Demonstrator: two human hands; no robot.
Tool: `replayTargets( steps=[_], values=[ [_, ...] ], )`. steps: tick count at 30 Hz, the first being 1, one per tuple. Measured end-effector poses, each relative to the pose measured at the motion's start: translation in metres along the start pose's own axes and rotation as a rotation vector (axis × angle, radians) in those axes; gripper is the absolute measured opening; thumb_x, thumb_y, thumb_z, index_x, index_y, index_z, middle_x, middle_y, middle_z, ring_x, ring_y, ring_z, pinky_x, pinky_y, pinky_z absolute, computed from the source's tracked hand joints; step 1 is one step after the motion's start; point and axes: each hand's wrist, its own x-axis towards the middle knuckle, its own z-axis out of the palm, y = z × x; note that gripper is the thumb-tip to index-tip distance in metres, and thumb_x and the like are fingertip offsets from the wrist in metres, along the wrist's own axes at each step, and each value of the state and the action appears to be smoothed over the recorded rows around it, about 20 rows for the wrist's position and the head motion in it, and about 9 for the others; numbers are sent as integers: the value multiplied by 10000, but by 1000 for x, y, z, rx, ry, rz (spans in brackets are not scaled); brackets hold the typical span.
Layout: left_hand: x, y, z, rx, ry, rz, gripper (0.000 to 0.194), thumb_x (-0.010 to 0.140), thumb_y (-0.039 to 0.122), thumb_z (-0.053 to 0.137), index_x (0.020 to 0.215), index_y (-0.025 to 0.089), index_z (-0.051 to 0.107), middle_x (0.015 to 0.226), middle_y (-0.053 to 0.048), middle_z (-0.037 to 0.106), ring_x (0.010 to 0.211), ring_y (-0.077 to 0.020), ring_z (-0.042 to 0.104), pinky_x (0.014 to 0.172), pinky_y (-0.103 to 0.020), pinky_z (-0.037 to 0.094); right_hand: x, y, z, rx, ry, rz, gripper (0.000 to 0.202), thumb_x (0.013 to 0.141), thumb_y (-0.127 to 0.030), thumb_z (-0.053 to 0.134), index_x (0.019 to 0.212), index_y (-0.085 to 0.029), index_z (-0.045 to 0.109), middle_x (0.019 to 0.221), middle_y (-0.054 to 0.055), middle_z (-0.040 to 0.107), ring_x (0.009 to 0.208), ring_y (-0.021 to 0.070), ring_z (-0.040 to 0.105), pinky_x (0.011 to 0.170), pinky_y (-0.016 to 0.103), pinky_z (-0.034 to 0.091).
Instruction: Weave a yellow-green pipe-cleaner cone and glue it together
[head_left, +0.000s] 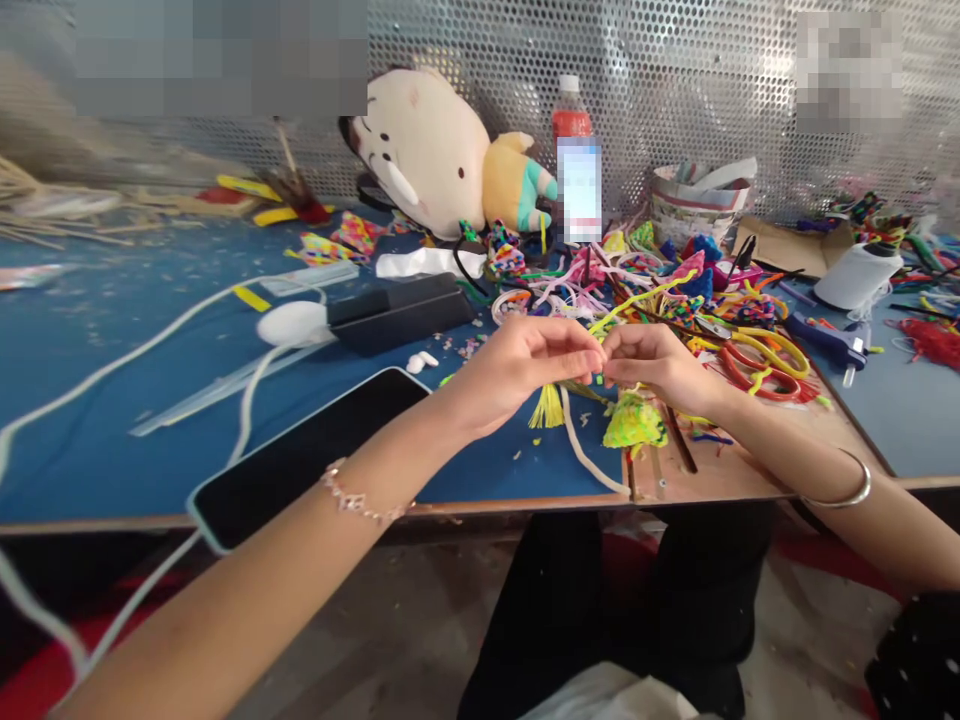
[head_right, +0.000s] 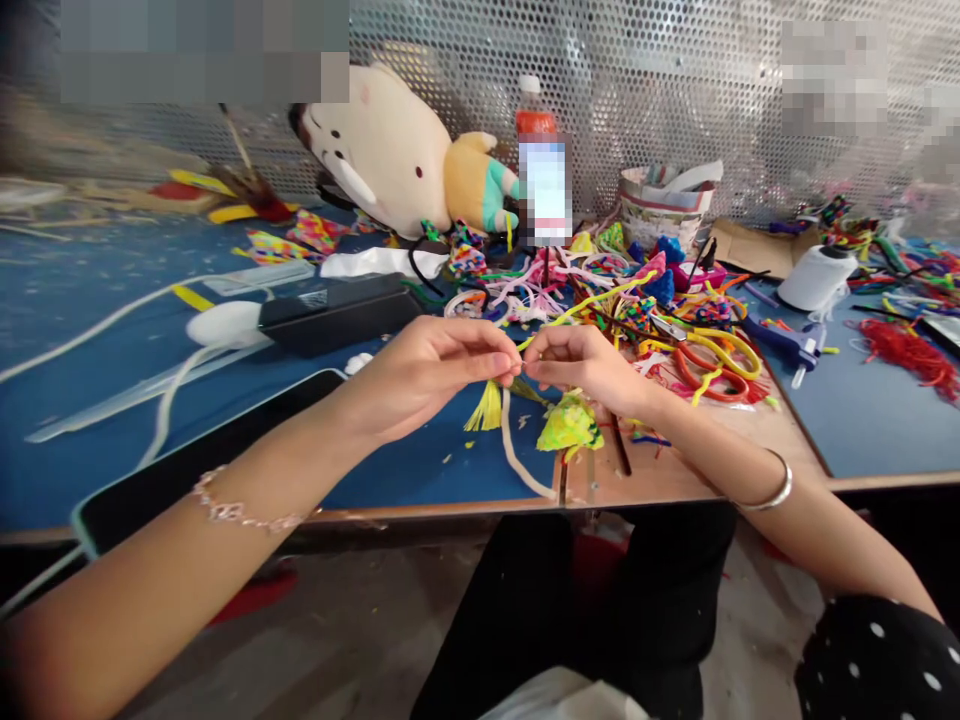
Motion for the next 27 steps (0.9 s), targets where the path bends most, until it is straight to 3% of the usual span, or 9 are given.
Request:
replayTargets(
  steps=[8,14,20,27],
  values=[
    [9,-19,0,-208,53,-20,231,584,316,838,636,151,684,590,18,613,569,-87,566,592,-223,466,-2,-2,1,20,30,-112,86,732,-220,580,709,-149,539,605,-50,486,536,54,391,507,214,276],
    [6,-27,-7,-316,6,-86,244,585,317,863,655,154,696,624,13,631,603,-93,592,673,-250,515,-5,-4,6,-38,28,-192,117,791,-225,556,718,-168,484,633,-50,466,578,59,410,543,210,327],
    [7,-28,-4,-427,-29,-162,266,494,290,906,608,162,703,606,16,644,580,-87,603,598,-199,517,-5,-1,10,-128,40,-262,89,742,-171,538,687,-177,468,646,-51,459,591,63,404,566,217,348],
    [7,-32,-3,-464,-51,-200,106,626,186,818,638,160,716,639,12,648,597,-88,591,625,-216,506,-6,-1,12,-220,77,-277,90,729,-177,522,675,-188,451,637,-51,454,599,70,408,587,230,359]
  ],
)
